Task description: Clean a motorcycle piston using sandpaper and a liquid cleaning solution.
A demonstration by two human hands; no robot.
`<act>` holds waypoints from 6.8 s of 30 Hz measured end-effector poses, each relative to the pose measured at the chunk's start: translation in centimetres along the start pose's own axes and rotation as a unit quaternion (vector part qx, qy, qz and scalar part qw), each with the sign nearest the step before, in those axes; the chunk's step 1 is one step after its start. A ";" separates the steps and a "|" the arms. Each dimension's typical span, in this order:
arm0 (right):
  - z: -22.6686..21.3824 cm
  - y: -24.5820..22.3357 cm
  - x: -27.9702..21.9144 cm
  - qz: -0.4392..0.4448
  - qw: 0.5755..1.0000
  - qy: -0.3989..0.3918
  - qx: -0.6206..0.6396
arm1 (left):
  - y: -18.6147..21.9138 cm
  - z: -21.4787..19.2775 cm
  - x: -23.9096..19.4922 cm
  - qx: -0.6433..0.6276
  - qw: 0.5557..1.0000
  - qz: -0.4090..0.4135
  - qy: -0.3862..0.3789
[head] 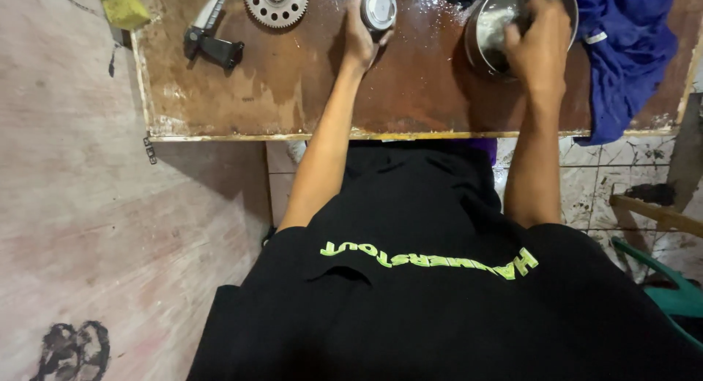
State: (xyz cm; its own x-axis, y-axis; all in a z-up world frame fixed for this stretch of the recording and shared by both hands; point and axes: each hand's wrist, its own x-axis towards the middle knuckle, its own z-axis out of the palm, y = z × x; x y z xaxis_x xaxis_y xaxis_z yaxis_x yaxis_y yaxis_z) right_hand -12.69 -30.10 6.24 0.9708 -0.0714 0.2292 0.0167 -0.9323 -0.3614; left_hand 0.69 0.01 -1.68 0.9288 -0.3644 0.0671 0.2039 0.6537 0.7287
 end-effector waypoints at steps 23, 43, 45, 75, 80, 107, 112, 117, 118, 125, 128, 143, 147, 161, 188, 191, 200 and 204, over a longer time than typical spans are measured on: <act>4.7 -19.8 4.9 -0.146 0.916 0.226 0.298 | -0.6 0.9 -0.4 0.310 0.940 0.119 0.076; 5.0 -17.9 7.3 -0.080 0.937 0.164 0.298 | -0.3 -0.1 3.5 0.291 0.941 0.160 0.068; 5.5 -17.5 7.0 -0.041 0.942 0.168 0.289 | -0.2 0.8 3.2 0.288 0.939 0.170 0.076; 9.1 -16.3 6.8 -0.177 0.904 0.190 0.340 | 0.2 1.5 3.4 0.323 0.898 0.271 0.125; 10.3 -15.5 6.3 -0.211 0.904 0.200 0.315 | 0.3 1.1 3.2 0.316 0.909 0.242 0.124; 10.9 -14.8 6.7 -0.132 0.917 0.171 0.336 | 0.4 1.0 3.7 0.397 0.876 0.260 0.088; 9.8 -15.2 6.3 -0.196 0.911 0.172 0.321 | -1.9 -1.3 4.3 0.411 0.870 0.253 0.099; 10.0 -15.0 6.3 -0.095 0.932 0.117 0.329 | 0.5 1.0 3.5 0.380 0.880 0.271 0.089; 9.1 -15.5 6.0 -0.144 0.926 0.135 0.321 | 1.2 1.9 3.1 0.379 0.880 0.275 0.082; 9.2 -15.8 6.5 -0.167 0.927 0.147 0.302 | -1.0 -0.5 3.6 0.353 0.896 0.249 0.103; 6.8 -16.9 6.2 -0.258 0.910 0.165 0.279 | -0.9 -0.8 3.8 0.336 0.905 0.241 0.100; 7.3 -16.8 5.9 -0.245 0.909 0.136 0.307 | -2.1 -2.6 4.5 0.294 0.913 0.243 0.146; 9.0 -15.9 5.8 -0.147 0.934 0.102 0.308 | -2.8 -3.6 4.9 0.231 0.934 0.220 0.164; 11.0 -14.4 6.1 -0.022 0.901 0.182 0.393 | 3.6 -0.4 1.3 -0.045 0.995 -0.068 -0.050; -6.6 -4.3 1.2 0.040 0.991 0.094 0.084 | 5.6 1.0 1.8 -0.026 0.990 -0.028 -0.134; -6.1 -4.8 1.3 0.058 0.974 0.127 0.177 | 6.0 1.5 1.5 -0.066 0.984 -0.045 -0.159; -2.6 -10.5 3.1 0.008 0.930 0.086 0.357 | 4.1 -1.0 2.2 -0.065 0.988 -0.089 -0.105; -0.3 -13.6 3.1 0.085 0.912 0.072 0.395 | 5.2 0.2 1.7 -0.065 0.989 -0.051 -0.120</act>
State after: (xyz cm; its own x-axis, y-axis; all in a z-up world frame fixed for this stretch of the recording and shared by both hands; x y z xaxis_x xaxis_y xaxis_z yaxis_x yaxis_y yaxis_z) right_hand -9.95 -17.76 12.09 0.9349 -0.2899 0.2046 0.0908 -0.3619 -0.9278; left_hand 3.28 2.59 2.36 0.8049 -0.5689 0.1688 0.3450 0.6801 0.6469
